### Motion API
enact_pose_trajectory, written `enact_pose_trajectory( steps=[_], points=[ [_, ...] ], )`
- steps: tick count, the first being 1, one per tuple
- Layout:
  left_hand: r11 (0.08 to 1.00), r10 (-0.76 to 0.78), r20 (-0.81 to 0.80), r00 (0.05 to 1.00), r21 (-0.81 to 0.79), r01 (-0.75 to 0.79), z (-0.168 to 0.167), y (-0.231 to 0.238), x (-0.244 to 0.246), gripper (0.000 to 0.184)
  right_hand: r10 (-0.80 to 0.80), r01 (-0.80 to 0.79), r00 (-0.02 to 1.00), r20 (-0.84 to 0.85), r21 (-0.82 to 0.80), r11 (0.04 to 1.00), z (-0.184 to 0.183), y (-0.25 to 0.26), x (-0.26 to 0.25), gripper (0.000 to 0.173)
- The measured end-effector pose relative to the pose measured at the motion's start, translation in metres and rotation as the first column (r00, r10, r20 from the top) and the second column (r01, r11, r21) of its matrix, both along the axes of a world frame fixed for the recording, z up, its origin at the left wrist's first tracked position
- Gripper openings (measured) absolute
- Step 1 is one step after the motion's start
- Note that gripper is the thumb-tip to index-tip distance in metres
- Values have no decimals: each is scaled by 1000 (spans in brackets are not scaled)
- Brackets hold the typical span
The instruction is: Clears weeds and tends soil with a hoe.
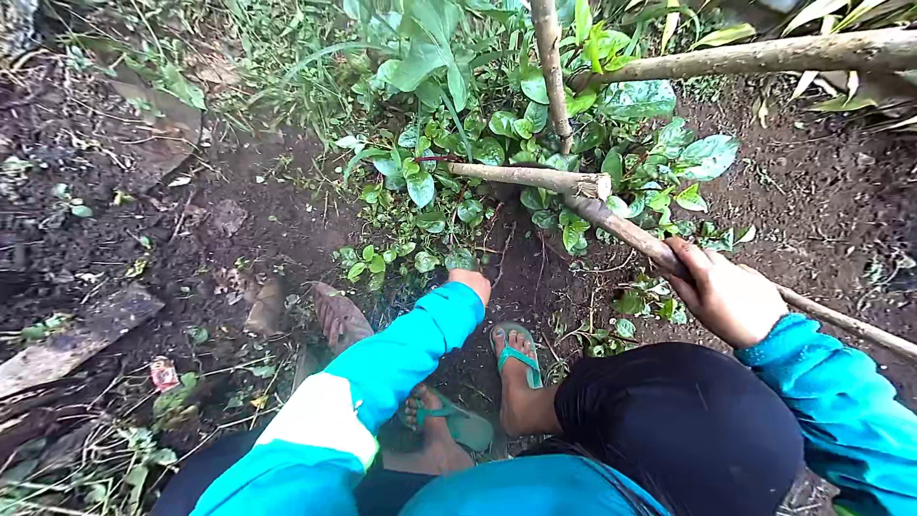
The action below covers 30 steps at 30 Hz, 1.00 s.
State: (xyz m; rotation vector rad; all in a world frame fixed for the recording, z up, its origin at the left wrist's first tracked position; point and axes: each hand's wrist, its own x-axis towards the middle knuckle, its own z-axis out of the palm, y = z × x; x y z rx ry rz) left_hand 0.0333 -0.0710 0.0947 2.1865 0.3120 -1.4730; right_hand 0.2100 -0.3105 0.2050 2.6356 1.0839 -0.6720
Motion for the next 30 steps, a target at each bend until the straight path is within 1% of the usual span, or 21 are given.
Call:
enact_pose_trajectory(
  steps=[1, 2, 3, 4, 5, 6, 8, 9, 10, 11, 12, 14, 16, 18, 20, 23, 26, 27, 28, 29, 30],
  points=[
    [999, -31, 15, 999, 6, 31, 2, 1, -1, 25, 13, -13, 1000, -2, -22, 1000, 0, -3, 2, 48],
    [999, -41, 65, 997, 25, 39, 0, 4, -1, 26, 18, -19, 1000, -17, -45, 999, 2, -5, 3, 48],
    [998, -44, 135, 990, 56, 36, -3, 10, -1, 28, 26, -28, 999, -33, -58, 998, 5, -8, 4, 49],
    [995, -28, 240, 970, 96, 5, -9, 19, -2, 30, 39, -41, 998, -41, -62, 997, 9, -11, 6, 49],
    [990, 19, 377, 926, 125, -71, -20, 29, -5, 32, 47, -50, 998, -40, -55, 997, 14, -15, 8, 50],
    [974, 81, 511, 856, 141, -176, -31, 41, -9, 33, 55, -56, 998, -34, -50, 997, 21, -18, 9, 50],
    [898, 281, 593, 755, 115, -425, -53, 61, -18, 39, 88, -88, 996, -15, 1, 996, 35, -22, 9, 50],
    [847, 384, 581, 718, 89, -525, -67, 64, -24, 41, 101, -100, 995, -16, 30, 995, 42, -23, 8, 50],
    [811, 462, 566, 682, 40, -583, -81, 58, -30, 40, 113, -111, 993, -28, 59, 992, 49, -21, 5, 50],
    [806, 497, 556, 666, -12, -591, -91, 43, -35, 36, 133, -129, 990, -41, 95, 987, 55, -18, 1, 49],
    [830, 506, 507, 698, -66, -554, -93, 25, -36, 36, 143, -135, 988, -57, 122, 983, 60, -11, -5, 47],
    [880, 475, 360, 803, -177, -442, -90, -18, -32, 39, 158, -146, 985, -70, 143, 979, 65, 6, -18, 45],
    [925, 367, 256, 894, -202, -322, -84, -47, -33, 41, 209, -201, 977, -32, 162, 966, 61, 28, -30, 43],
    [926, 337, 201, 920, -245, -286, -74, -57, -42, 41, 251, -246, 968, -7, 168, 955, 50, 56, -45, 40],
    [919, 339, 218, 915, -285, -273, -67, -57, -53, 40, 247, -239, 968, -43, 140, 961, 32, 85, -63, 39],
    [893, 369, 253, 895, -364, -266, -58, -54, -68, 38, 214, -211, 973, -92, 37, 977, 7, 114, -79, 43],
    [842, 468, 260, 845, -423, -336, -29, -54, -79, 38, 215, -216, 976, -36, -44, 975, 8, 118, -64, 45],
    [823, 517, 283, 808, -425, -378, -16, -52, -83, 39, 220, -219, 976, -4, -51, 974, 12, 115, -56, 44],
    [794, 582, 324, 746, -423, -436, -2, -47, -88, 39, 218, -217, 976, 17, -55, 975, 17, 111, -50, 44],
    [770, 634, 388, 670, -402, -496, 7, -41, -92, 39, 216, -214, 976, 32, -51, 975, 22, 107, -45, 43],
    [763, 645, 445, 621, -346, -545, 12, -31, -95, 40, 212, -210, 977, 37, -51, 976, 26, 105, -42, 43]
  ],
)
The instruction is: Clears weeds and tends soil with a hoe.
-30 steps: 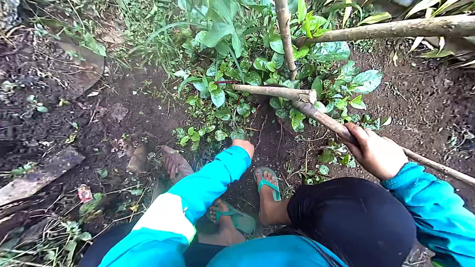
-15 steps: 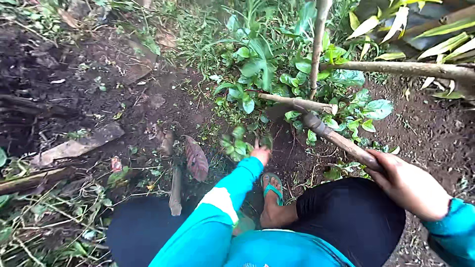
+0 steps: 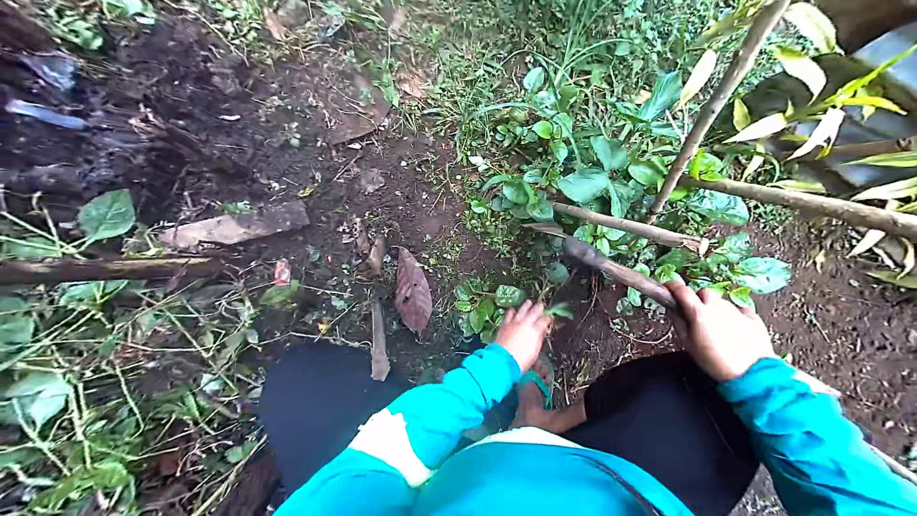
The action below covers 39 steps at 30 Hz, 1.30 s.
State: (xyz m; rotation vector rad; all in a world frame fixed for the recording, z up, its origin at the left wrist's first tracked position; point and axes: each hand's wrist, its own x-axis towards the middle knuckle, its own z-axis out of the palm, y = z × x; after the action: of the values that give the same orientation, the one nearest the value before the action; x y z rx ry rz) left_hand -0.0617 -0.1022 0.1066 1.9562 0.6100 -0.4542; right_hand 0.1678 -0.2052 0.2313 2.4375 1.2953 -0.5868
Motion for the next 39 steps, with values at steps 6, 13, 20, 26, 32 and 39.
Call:
enact_pose_trajectory(
  steps=[6, 13, 20, 26, 32, 39],
  points=[
    [999, 3, -511, 860, -30, -22, -74, 44, -30, 43, -13, 19, 995, -102, 57, 998, 9, -2, -8, 45],
    [906, -290, -216, 932, -376, 195, -82, -36, -6, 48, 186, -161, 960, -207, 136, 978, 5, -9, -30, 47],
    [948, -293, -321, 900, -221, 229, -65, -25, -8, 45, 55, -91, 986, -157, -234, 968, -7, -24, 26, 50],
    [866, 479, -77, 874, 201, -457, -92, 36, -34, 33, 7, -19, 999, -48, -246, 969, 10, -53, 44, 49],
    [741, 671, -277, 687, 267, -616, -133, 56, -17, 81, 46, -48, 999, -12, -250, 967, 13, -52, 28, 47],
    [931, 362, -508, 782, 240, -275, -131, 34, -16, 51, 117, -122, 991, -58, -90, 988, 26, -60, 6, 46]
  ],
)
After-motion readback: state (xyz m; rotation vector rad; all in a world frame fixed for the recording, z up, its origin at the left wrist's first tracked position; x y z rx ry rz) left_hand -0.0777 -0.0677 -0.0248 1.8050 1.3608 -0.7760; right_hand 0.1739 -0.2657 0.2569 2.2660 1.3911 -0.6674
